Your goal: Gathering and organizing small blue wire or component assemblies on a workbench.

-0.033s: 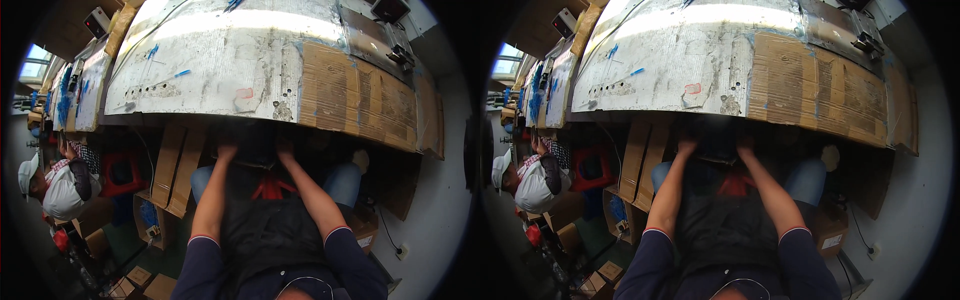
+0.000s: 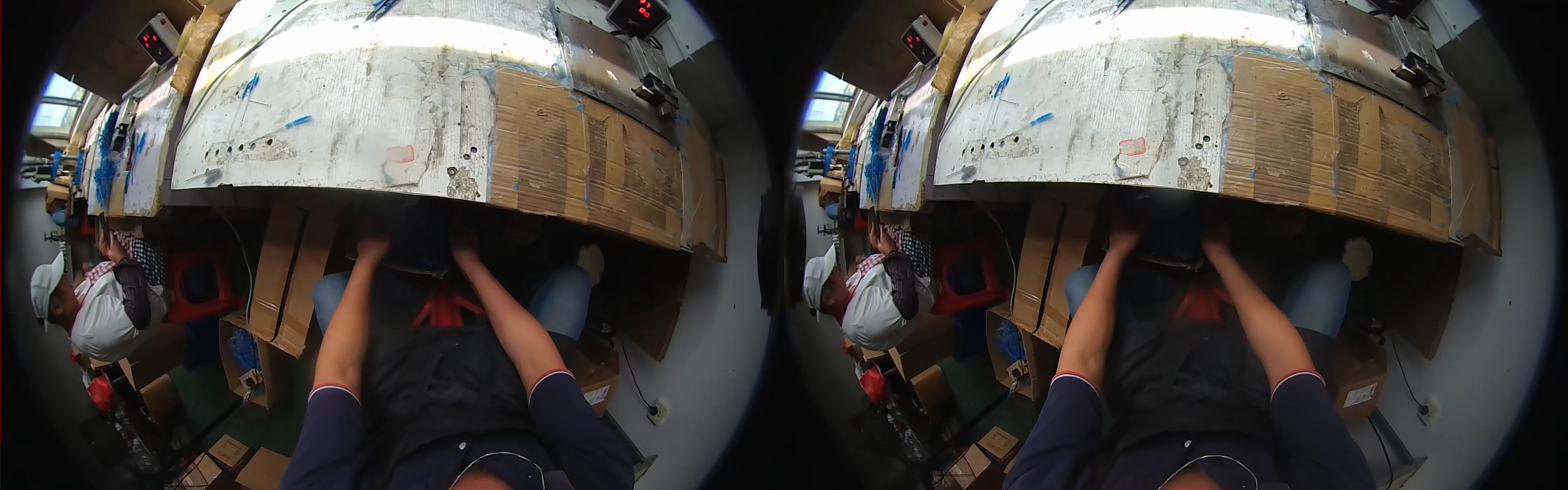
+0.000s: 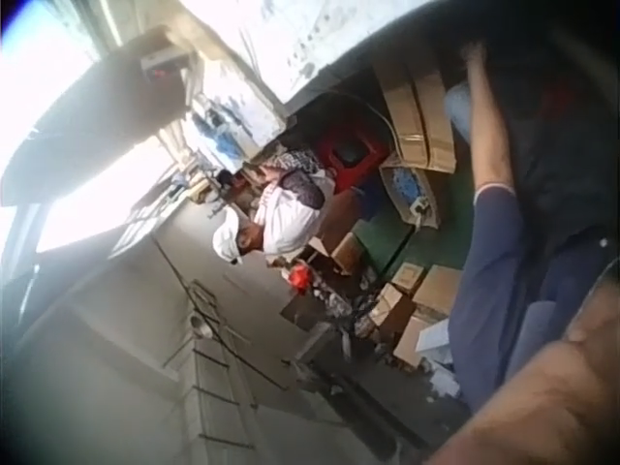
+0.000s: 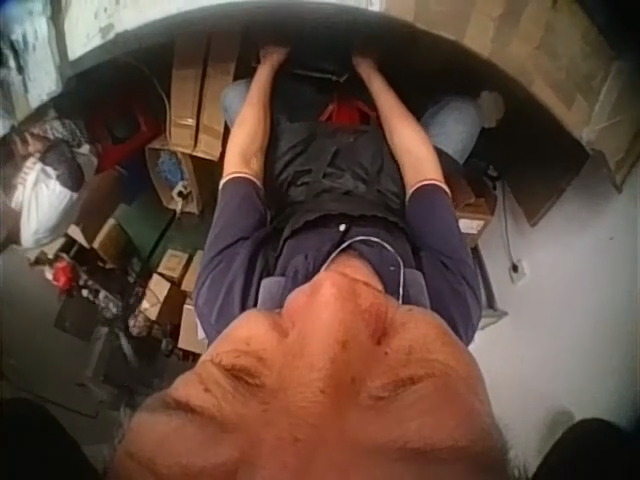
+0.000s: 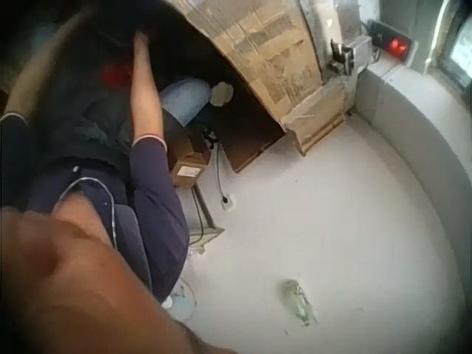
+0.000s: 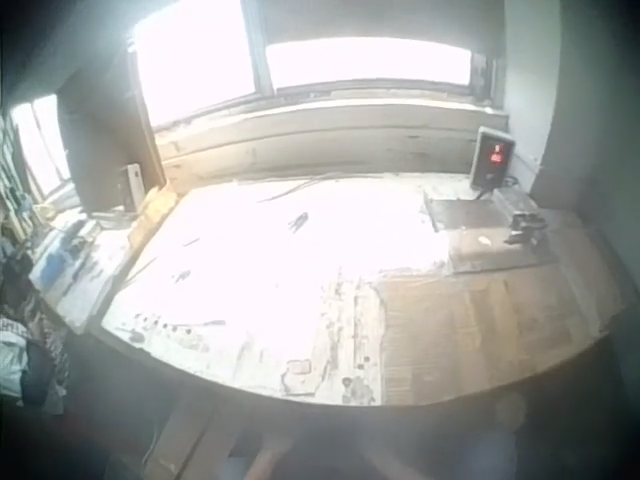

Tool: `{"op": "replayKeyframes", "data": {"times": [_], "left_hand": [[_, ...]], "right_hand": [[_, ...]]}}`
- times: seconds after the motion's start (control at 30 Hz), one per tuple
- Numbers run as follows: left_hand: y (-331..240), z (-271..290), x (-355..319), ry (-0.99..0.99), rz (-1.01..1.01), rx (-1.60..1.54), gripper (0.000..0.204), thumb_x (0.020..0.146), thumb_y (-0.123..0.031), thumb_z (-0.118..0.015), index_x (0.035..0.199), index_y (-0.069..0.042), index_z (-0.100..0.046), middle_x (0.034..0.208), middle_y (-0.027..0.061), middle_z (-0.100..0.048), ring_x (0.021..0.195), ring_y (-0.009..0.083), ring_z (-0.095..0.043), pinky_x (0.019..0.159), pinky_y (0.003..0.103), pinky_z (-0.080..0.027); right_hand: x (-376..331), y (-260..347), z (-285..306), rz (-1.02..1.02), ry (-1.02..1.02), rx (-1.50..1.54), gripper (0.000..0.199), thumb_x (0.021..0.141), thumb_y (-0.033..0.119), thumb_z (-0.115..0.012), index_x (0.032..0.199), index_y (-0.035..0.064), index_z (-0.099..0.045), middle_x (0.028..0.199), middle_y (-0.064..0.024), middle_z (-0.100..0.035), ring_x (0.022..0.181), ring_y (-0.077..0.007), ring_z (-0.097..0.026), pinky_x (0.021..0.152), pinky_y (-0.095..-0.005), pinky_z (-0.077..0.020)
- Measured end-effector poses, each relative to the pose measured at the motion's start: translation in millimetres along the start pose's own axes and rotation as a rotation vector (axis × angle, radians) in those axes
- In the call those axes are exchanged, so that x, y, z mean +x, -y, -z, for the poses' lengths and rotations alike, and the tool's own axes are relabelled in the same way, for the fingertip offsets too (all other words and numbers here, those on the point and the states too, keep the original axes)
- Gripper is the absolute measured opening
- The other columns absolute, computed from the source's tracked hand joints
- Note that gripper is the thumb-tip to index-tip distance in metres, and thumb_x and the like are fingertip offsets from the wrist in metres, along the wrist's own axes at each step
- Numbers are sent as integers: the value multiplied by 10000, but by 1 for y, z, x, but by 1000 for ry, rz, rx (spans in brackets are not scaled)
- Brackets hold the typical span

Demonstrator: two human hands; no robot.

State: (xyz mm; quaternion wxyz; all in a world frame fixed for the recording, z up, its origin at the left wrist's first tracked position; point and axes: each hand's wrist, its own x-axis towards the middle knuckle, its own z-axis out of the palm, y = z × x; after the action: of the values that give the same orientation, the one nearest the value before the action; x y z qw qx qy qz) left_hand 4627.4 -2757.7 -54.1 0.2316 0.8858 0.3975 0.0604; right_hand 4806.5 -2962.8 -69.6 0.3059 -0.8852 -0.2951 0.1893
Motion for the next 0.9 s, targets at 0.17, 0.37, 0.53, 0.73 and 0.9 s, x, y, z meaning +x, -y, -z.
{"op": "replayKeyframes", "data": {"times": [0.17,0.37,0.53,0.73,0.9], "left_hand": [[-101,-25,21,317,-55,-103,918,773,-605,-738,1450,-63,-438,1465,203,-470,1371,345,-434,1140,424,-354],[-75,13,17,268,217,-169,1145,684,-704,-748,1469,32,-355,1504,257,-393,1422,368,-353,1175,433,-303],[-75,5,20,332,135,-71,1202,666,-733,-739,1500,16,-305,1546,236,-335,1462,350,-281,1200,430,-249],[-67,-13,18,351,120,-344,1199,651,-731,-756,1513,-29,-308,1529,244,-362,1439,378,-322,1171,450,-309],[-63,-26,17,128,185,-193,1096,698,-779,-672,1509,-107,-369,1523,205,-391,1414,397,-360,1160,483,-324]], "right_hand": [[7,-79,-4,-113,7,-293,403,891,201,-557,1275,98,-623,1233,-207,-637,1101,-384,-633,972,-489,-498],[5,-9,-25,-156,-57,-122,298,883,226,-561,1098,92,-717,1121,-196,-685,1034,-368,-663,927,-486,-519],[15,-21,-40,40,-67,-289,255,886,246,-556,960,88,-742,987,-177,-709,925,-356,-683,864,-499,-534],[19,-60,-54,126,71,-533,263,908,225,-522,964,89,-740,1006,-173,-703,948,-347,-675,886,-499,-522],[26,-56,-44,360,-161,-369,329,958,199,-493,1232,79,-630,1197,-196,-644,1023,-346,-655,943,-502,-496]]}}
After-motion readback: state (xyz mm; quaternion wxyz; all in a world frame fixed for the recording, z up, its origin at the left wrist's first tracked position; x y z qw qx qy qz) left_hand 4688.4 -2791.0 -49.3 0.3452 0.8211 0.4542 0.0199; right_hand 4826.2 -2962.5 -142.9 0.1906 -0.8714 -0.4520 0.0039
